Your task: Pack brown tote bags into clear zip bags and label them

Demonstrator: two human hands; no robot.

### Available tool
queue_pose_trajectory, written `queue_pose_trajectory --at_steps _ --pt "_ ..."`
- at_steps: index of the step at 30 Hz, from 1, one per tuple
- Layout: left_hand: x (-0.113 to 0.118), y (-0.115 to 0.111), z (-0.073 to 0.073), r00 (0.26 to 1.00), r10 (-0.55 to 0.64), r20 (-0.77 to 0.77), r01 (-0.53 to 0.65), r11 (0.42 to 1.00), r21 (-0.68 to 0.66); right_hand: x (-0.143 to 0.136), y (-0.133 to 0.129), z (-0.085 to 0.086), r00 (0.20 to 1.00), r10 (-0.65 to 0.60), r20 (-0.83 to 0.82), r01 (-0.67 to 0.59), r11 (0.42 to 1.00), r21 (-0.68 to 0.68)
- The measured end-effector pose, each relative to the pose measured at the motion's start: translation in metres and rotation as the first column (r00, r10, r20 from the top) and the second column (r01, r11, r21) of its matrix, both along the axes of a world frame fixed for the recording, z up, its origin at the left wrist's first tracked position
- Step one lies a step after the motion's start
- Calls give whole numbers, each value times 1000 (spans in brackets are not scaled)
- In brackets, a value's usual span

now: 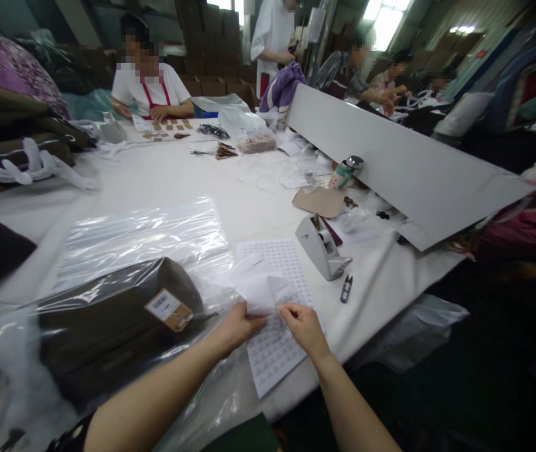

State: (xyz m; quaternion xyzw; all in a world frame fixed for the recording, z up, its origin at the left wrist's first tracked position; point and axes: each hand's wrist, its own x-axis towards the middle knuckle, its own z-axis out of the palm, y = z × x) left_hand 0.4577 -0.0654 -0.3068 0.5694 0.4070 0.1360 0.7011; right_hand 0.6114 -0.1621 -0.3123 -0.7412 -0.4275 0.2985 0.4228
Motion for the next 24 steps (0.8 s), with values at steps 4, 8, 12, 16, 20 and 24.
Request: queue_pose_trajectory --at_steps 4,8,12,16,20,24 --pt "-23 9 10 924 367 -104 -336 912 234 -5 -2 0 947 -309 82 292 940 174" --pt "-47 -5 39 979 201 -39 -173 915 364 -30 6 20 890 -260 376 78 897 435" --pt "-57 -26 59 985 110 130 -121 990 76 -65 17 40 834 -98 542 -218 845 488" --pt "-71 -34 64 898 349 269 -298 930 -214 -91 18 51 792 64 607 -378 833 405" --pt "-98 -33 68 750 583 311 -414 781 -467 -113 18 65 850 258 458 -442 824 356" --pt "-134 -28 75 703 641 309 -405 717 -567 -134 34 84 965 212 154 -259 862 437"
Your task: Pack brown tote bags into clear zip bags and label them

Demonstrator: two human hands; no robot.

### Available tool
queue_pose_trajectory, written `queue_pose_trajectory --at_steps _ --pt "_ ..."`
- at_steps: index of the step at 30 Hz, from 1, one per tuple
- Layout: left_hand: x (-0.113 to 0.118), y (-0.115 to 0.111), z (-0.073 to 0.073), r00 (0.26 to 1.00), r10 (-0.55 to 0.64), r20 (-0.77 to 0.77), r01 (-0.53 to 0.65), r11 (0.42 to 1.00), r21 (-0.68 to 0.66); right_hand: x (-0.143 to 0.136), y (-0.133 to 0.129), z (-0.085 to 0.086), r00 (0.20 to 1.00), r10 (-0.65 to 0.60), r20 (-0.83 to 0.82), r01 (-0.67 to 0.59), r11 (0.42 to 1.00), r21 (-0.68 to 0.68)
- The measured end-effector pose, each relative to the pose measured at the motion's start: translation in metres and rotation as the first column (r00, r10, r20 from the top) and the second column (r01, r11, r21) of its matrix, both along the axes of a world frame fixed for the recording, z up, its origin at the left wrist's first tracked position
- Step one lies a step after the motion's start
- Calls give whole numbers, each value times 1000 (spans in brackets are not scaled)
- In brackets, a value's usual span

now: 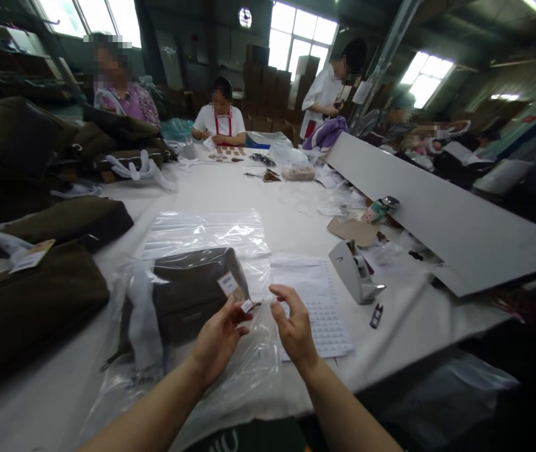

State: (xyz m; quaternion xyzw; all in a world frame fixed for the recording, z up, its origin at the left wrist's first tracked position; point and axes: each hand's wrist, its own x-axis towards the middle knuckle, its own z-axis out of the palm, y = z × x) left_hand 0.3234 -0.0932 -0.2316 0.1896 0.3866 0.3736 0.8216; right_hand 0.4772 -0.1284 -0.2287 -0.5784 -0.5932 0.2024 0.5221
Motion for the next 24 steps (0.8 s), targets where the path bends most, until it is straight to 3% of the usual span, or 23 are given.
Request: queue_pose_trajectory --at_steps 4,10,13,17,20,22,24 --pt "-45 2 5 995 68 -79 -58 991 120 -31 27 18 978 206 23 -202 973 -108" --pt "-114 -1 5 942 133 -307 0 918 397 -95 53 28 838 523 156 -498 850 -173" --pt "-143 -7 8 914 164 -372 18 898 440 -123 57 24 792 549 269 -547 833 -89" --pt "-173 -11 10 931 134 -340 6 925 381 -153 62 21 755 558 344 -601 799 23" --pt "-195 6 4 851 254 -460 -21 891 453 -166 80 27 834 542 105 -546 838 7" --pt "-208 27 -3 704 396 -590 7 826 563 -169 100 30 862 485 -149 -497 866 -60" --pt "-217 50 -11 575 481 -662 49 787 615 -168 124 25 839 401 -368 -468 876 -111"
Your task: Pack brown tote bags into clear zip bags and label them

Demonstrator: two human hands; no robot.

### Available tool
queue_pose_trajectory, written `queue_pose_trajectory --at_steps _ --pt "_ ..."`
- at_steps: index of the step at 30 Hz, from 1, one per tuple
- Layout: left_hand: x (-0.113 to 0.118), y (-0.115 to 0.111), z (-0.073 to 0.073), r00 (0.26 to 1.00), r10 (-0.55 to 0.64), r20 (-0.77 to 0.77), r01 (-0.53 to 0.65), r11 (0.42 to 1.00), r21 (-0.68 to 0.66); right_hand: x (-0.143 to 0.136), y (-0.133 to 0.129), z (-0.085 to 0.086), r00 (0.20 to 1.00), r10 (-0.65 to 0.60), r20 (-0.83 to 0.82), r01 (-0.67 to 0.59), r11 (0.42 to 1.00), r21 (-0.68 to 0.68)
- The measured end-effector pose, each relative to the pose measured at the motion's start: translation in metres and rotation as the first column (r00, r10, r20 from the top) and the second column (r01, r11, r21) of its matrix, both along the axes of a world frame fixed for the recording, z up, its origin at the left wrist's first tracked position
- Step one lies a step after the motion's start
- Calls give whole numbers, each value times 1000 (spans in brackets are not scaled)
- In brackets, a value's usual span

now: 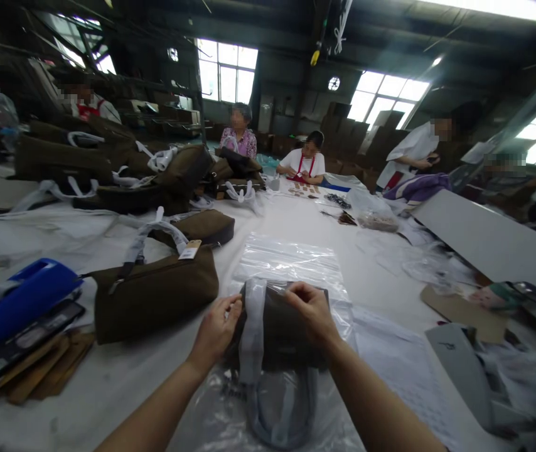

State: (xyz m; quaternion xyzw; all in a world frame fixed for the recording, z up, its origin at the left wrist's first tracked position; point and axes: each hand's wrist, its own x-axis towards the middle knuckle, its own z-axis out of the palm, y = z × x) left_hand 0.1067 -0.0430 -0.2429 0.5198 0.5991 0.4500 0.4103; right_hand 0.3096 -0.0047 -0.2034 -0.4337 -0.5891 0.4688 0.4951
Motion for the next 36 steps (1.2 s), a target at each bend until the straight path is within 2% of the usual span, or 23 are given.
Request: queue_pose_trajectory --at_steps 2,5,7,9,11,14,17,19,21,24,30,33,36 --pt "-3 19 -7 999 8 -38 -8 1000 1 6 20 -13 985 -60 -160 43 993 -110" --pt "0 32 -12 979 -201 -45 203 978 38 19 37 -42 918 -168 -358 84 968 -238" --pt "4 31 -12 931 -297 -213 321 943 85 27 40 -59 866 -220 -449 95 954 -285" --pt "8 28 -12 842 -247 -479 350 926 138 32 40 -66 818 -255 -515 106 948 -301" --pt "12 24 -14 718 -127 -684 353 914 201 32 40 -61 795 -266 -544 104 945 -311" --pt "17 20 -21 585 -6 -811 329 916 230 18 42 -38 876 -207 -436 53 939 -340" --pt "20 17 -29 503 40 -864 271 941 201 -14 45 -14 970 -30 -239 -77 902 -425" --pt "21 16 -31 468 66 -881 243 949 200 -37 49 -6 982 112 -152 -176 837 -518" --pt "21 15 -33 446 100 -890 208 955 211 -53 56 -5 980 175 -99 -198 763 -615" --pt "20 15 -37 437 120 -892 180 959 217 -59 67 -11 989 138 -49 -132 707 -695" --pt "16 18 -44 480 103 -871 191 957 219 -50 76 -18 988 143 52 -55 655 -754" --pt "13 22 -40 498 133 -857 195 946 260 -50 79 -19 985 149 91 -28 651 -758" --pt "10 29 -35 539 142 -830 247 916 317 -51 83 -20 978 178 107 -38 659 -751"
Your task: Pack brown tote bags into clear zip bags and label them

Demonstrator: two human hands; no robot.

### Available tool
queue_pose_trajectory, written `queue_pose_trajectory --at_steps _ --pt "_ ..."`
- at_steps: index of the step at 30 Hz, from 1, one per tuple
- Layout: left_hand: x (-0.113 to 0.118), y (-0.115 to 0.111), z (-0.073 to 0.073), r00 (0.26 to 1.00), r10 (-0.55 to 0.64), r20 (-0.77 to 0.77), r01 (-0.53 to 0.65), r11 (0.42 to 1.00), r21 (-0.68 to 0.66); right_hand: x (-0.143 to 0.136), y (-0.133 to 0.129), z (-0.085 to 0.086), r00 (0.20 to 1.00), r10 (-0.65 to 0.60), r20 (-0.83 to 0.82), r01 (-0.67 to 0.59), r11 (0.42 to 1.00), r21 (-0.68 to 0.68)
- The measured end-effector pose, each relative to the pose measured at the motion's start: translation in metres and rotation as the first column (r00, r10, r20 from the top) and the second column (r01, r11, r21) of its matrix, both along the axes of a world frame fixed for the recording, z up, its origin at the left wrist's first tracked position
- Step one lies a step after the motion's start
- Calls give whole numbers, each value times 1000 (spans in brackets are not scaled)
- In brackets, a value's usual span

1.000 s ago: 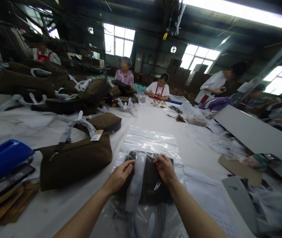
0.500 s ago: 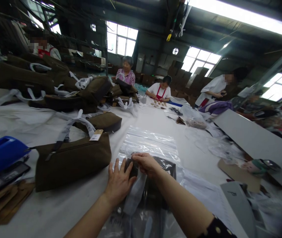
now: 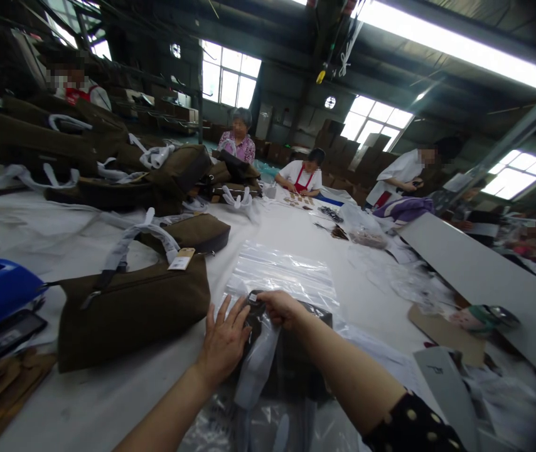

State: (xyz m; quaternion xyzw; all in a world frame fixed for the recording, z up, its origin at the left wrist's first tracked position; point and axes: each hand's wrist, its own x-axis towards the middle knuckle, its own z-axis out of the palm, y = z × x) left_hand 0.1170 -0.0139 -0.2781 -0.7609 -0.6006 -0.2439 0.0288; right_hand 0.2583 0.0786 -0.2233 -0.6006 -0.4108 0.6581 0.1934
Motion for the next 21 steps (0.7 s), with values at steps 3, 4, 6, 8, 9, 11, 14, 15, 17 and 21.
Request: queue_pose_trajectory --at_steps 3,4,6,8,9,11,14,15,17,21 --pt "-1 12 1 996 -86 30 85 996 14 0 5 1 999 43 13 -43 999 9" --pt "-1 17 1 994 -103 33 103 995 14 1 7 1 998 58 17 -59 998 11" --pt "-1 26 0 992 -125 27 125 992 8 1 10 2 996 92 21 -92 996 14" --pt "-2 33 -3 990 -139 13 139 990 6 2 12 2 993 120 23 -120 993 17" --pt "-3 36 -4 989 -146 6 146 989 9 2 13 1 990 136 27 -137 990 20" --pt "-5 40 -8 988 -157 -3 157 987 20 2 15 -1 979 195 62 -198 979 50" --pt "-7 44 -14 986 -168 2 168 986 10 4 12 -4 946 287 151 -304 947 105" --pt "-6 46 -16 984 -179 5 179 984 -3 4 10 -4 928 306 212 -339 930 142" --pt "-4 50 -19 977 -211 14 212 977 -35 5 4 -3 865 272 422 -415 860 296" --pt "-2 56 -16 957 -270 104 280 955 -99 8 -9 5 484 14 875 -757 509 410"
